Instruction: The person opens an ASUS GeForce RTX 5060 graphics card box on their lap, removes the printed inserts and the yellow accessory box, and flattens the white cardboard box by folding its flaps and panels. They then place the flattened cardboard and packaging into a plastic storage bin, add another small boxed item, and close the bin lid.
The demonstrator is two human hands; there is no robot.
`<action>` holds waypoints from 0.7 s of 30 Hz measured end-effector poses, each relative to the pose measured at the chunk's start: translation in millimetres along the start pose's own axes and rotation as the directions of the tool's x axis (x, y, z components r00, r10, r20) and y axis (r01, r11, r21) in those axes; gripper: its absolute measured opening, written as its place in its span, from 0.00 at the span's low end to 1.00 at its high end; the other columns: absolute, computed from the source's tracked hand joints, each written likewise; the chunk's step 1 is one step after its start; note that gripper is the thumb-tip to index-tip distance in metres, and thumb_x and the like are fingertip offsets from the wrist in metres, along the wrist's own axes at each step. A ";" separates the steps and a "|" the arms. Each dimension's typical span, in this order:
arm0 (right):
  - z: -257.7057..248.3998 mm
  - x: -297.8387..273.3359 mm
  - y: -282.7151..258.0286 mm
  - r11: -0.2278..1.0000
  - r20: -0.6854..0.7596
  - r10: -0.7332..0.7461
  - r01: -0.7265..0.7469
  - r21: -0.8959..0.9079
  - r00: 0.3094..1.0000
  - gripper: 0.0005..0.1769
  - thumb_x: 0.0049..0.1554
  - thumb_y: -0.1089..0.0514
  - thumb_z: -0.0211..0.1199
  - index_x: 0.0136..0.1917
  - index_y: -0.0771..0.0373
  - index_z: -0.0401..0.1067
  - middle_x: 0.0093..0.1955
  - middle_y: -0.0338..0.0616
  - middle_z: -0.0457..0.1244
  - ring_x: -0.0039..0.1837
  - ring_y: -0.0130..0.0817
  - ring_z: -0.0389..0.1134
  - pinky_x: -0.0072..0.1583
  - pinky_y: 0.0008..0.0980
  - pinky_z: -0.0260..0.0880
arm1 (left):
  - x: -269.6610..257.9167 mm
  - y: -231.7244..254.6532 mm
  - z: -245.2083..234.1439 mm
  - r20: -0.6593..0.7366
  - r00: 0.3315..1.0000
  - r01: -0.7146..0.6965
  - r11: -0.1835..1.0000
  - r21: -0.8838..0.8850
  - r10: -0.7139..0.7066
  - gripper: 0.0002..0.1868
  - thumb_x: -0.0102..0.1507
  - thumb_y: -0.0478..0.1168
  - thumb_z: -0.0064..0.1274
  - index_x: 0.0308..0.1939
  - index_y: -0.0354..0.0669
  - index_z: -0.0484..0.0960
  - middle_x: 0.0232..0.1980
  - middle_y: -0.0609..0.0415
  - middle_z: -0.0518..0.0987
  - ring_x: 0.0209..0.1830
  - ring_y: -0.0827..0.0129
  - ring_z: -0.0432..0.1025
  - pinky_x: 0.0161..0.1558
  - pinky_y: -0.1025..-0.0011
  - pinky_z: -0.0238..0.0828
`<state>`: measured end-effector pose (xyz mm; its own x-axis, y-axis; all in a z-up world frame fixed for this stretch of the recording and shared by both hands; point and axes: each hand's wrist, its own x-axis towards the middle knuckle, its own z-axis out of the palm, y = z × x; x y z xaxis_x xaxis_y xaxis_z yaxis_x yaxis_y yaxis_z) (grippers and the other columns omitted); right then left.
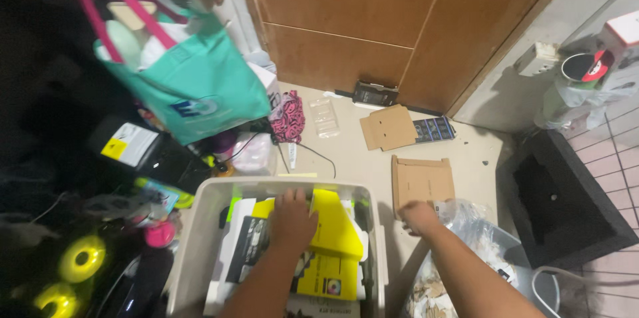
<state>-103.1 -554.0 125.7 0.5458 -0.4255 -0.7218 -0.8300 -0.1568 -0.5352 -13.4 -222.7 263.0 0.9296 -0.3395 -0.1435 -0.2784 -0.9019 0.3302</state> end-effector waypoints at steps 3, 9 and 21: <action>-2.4 33.2 31.8 0.980 0.005 0.041 -0.039 -0.197 0.999 0.17 0.57 0.52 0.64 0.54 0.65 0.77 0.42 0.49 0.69 0.43 0.41 0.72 0.43 0.41 0.73 | 25.6 18.8 -12.1 0.009 0.998 -0.056 0.998 0.027 0.056 0.43 0.50 0.61 0.66 0.63 0.46 0.71 0.58 0.52 0.73 0.63 0.56 0.67 0.57 0.50 0.69; 24.3 100.3 74.7 0.768 0.014 -0.322 0.270 -0.581 0.947 0.17 0.53 0.51 0.65 0.51 0.63 0.81 0.48 0.55 0.69 0.56 0.53 0.71 0.61 0.45 0.70 | 64.5 36.6 -8.0 0.346 0.938 -0.147 0.939 0.310 0.033 0.70 0.43 0.72 0.72 0.75 0.42 0.51 0.75 0.48 0.56 0.78 0.52 0.45 0.71 0.34 0.37; 68.2 131.5 68.6 0.617 0.029 -0.061 0.061 -0.785 0.998 0.42 0.56 0.58 0.57 0.80 0.35 0.52 0.83 0.61 0.36 0.79 0.66 0.44 0.76 0.50 0.55 | 75.2 26.2 34.9 0.446 0.888 -0.108 0.891 0.442 -0.114 0.72 0.45 0.74 0.69 0.78 0.42 0.46 0.79 0.49 0.50 0.81 0.49 0.39 0.72 0.29 0.24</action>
<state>-80.5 -559.9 -35.9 0.5986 -0.3891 -0.7002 -0.5690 -0.8218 -0.0298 40.8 -281.2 228.2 0.7492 -0.3180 -0.5811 -0.4550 -0.8846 -0.1025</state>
